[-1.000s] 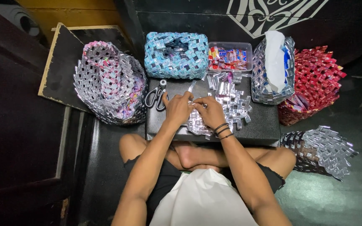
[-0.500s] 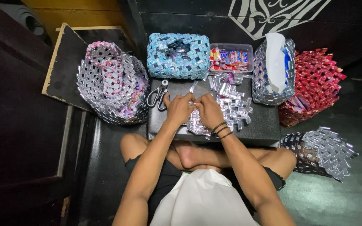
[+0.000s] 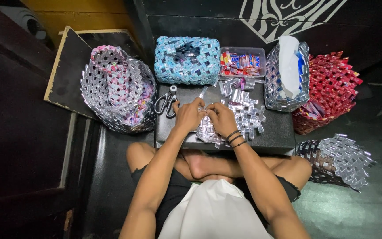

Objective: Weaving a basket or bag by interlocking folded recycled metallic wrappers.

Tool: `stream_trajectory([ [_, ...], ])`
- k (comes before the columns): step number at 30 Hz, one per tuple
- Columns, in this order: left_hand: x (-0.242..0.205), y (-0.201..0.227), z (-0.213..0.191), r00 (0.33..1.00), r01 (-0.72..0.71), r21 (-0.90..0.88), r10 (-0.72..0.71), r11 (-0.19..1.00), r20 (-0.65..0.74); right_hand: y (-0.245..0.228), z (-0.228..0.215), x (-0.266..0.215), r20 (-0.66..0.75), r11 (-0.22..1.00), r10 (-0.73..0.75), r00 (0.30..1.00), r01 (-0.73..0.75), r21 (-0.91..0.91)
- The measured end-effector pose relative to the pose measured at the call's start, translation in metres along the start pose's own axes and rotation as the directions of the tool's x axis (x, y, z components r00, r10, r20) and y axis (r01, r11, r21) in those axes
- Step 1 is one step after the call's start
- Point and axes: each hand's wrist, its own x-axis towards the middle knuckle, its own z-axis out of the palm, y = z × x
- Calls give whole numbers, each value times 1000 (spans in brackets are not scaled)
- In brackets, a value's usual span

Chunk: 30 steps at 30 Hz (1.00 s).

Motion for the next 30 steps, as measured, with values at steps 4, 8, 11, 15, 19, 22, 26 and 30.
stream_trajectory([
  [4, 3, 3, -3, 1000, 1, -7, 0, 1000, 11, 6, 6, -2, -7, 994, 47, 999, -46, 96],
  [8, 5, 9, -7, 999, -21, 72, 19, 997, 31, 8, 9, -4, -46, 975, 80, 996, -69, 212],
  [11, 7, 11, -9, 999, -31, 86, 27, 996, 44, 3, 9, -6, -74, 967, 89, 993, -69, 244],
  [15, 7, 14, -17, 993, 1, 30, -4, 1000, 115, 1, 9, -7, -109, 970, 104, 989, -77, 231],
  [19, 7, 12, -30, 992, 36, -46, -31, 998, 123, 3, 9, -6, -132, 976, 80, 988, -51, 213],
  [22, 3, 16, -38, 994, 0, 35, -4, 999, 114, -1, 9, -6, -111, 972, 96, 989, -70, 223],
  [26, 3, 28, -42, 993, -118, 77, 117, 990, 8, -7, 7, -8, -77, 985, 121, 990, -110, 131],
  [30, 4, 35, -42, 965, -256, 53, 258, 965, -39, -2, 10, -7, -54, 985, 161, 986, -157, 69],
])
